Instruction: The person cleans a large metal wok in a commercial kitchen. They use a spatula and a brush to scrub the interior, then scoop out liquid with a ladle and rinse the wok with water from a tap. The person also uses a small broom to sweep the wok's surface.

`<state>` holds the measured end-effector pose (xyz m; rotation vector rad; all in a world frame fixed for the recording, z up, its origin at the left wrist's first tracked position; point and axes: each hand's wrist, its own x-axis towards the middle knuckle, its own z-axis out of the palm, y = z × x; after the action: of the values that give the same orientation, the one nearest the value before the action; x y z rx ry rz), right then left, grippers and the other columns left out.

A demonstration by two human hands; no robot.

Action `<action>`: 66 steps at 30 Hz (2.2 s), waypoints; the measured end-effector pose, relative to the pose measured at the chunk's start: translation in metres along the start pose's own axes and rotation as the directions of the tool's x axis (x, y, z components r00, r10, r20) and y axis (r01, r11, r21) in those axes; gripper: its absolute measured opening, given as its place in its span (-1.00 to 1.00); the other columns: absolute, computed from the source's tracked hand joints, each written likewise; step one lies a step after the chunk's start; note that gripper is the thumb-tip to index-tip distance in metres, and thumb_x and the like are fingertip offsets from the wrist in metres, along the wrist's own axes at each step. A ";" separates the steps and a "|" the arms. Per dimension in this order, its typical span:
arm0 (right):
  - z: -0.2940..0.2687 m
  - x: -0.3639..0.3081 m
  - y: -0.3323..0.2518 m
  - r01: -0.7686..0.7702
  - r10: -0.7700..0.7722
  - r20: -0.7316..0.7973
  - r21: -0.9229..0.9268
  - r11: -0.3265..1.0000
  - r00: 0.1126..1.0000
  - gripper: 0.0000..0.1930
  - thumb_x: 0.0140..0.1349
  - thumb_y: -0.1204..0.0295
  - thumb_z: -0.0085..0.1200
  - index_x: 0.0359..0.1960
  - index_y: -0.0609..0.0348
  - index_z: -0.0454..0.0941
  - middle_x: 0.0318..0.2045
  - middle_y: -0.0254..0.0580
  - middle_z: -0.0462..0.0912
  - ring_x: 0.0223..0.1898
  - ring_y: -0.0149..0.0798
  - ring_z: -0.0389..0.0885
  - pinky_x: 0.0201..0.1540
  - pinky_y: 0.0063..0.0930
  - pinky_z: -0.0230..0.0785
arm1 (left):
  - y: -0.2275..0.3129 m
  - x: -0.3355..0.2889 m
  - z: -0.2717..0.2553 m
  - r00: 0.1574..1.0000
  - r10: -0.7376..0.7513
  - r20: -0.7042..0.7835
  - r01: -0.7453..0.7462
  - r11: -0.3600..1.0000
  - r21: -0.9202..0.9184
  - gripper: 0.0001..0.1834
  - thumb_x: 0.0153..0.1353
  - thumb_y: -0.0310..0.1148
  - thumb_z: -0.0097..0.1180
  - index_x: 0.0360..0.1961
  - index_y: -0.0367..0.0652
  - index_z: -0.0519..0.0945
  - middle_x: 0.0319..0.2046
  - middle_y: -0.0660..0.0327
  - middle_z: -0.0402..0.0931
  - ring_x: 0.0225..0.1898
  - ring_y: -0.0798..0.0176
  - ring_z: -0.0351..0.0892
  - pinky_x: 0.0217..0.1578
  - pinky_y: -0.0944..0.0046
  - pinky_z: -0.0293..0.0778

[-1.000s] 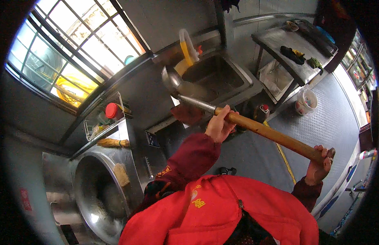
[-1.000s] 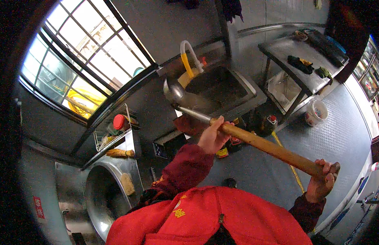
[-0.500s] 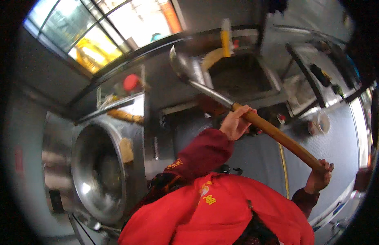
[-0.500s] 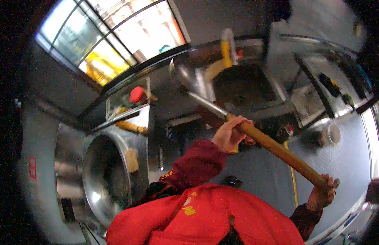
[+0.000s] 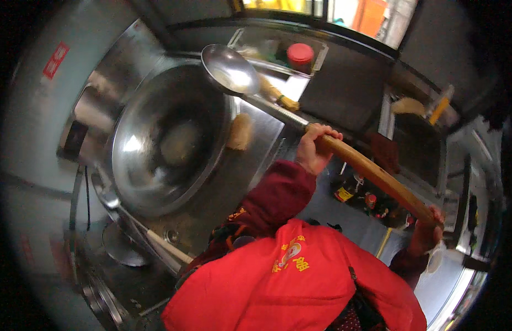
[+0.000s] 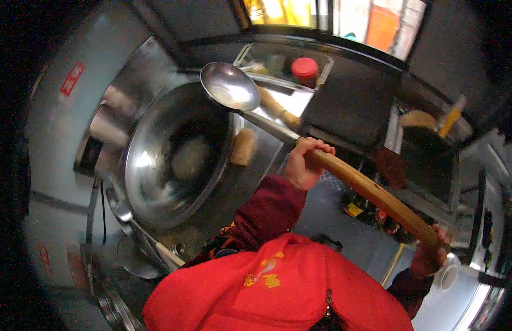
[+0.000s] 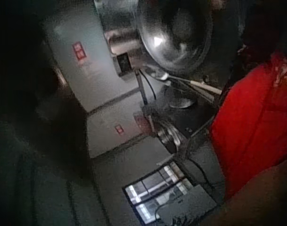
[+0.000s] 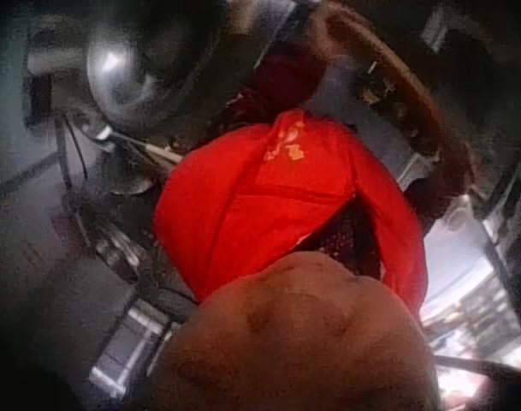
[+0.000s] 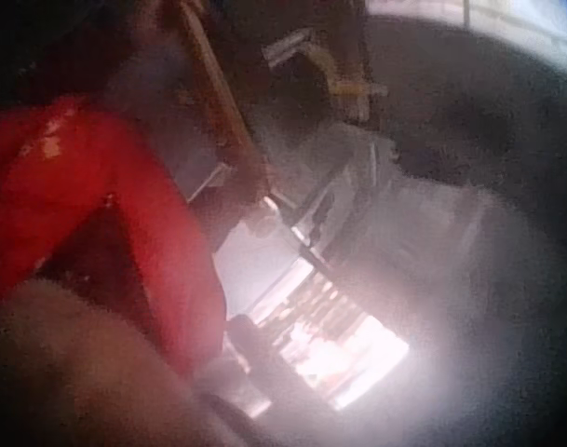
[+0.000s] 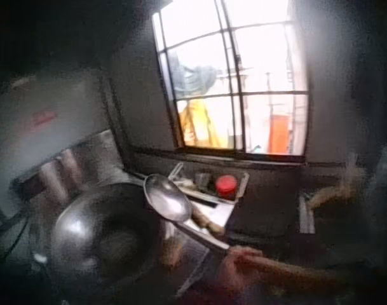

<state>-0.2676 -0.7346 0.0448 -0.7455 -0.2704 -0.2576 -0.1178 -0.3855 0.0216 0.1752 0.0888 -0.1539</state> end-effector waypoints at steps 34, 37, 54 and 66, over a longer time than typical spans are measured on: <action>0.274 0.087 0.401 -0.661 0.674 0.018 -0.174 0.730 0.739 -0.84 -0.02 0.52 0.02 -0.39 0.15 0.31 -0.32 -0.18 0.52 -0.20 -0.28 0.45 -0.04 -0.37 0.26 | 0.362 -0.110 -0.258 0.496 0.377 -0.782 -0.528 0.846 0.073 -0.87 0.08 -0.42 -0.01 -0.52 -0.18 0.31 -0.61 0.20 0.33 -0.53 0.21 0.36 -0.36 0.17 0.47; 0.279 0.096 0.405 -0.613 0.629 -0.007 -0.230 0.756 0.777 -0.85 -0.05 0.56 -0.01 -0.42 0.14 0.31 -0.33 -0.19 0.52 -0.19 -0.28 0.44 -0.06 -0.37 0.26 | 0.368 -0.070 -0.267 0.550 0.324 -0.770 -0.485 0.874 0.021 -0.86 0.09 -0.39 0.01 -0.50 -0.16 0.33 -0.59 0.21 0.36 -0.51 0.20 0.39 -0.36 0.17 0.48; 0.346 0.098 0.378 0.152 0.435 0.747 -0.571 0.806 0.502 -0.77 -0.15 0.62 0.12 -0.46 0.13 0.34 -0.32 -0.18 0.59 -0.16 -0.10 0.54 -0.10 -0.34 0.35 | 0.389 0.021 -0.272 0.977 0.205 0.064 -0.107 0.723 -0.682 -0.78 0.04 -0.45 0.04 -0.64 -0.08 0.28 -0.66 0.40 0.26 -0.62 0.49 0.29 -0.45 0.47 0.37; 0.297 0.091 0.258 0.176 0.225 0.594 -0.540 0.823 0.772 -0.69 -0.10 0.45 0.19 -0.37 0.16 0.30 -0.39 -0.08 0.59 -0.23 -0.11 0.50 0.01 -0.18 0.24 | 0.308 -0.010 -0.152 0.954 0.262 -0.148 -0.298 0.895 -0.333 -0.78 0.09 -0.43 0.00 -0.62 -0.10 0.27 -0.61 0.36 0.25 -0.53 0.45 0.29 -0.39 0.46 0.37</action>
<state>-0.1433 -0.3577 0.1213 -1.4421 -0.8652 -0.0363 -0.0898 -0.0572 -0.0753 -0.1648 0.1872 0.1616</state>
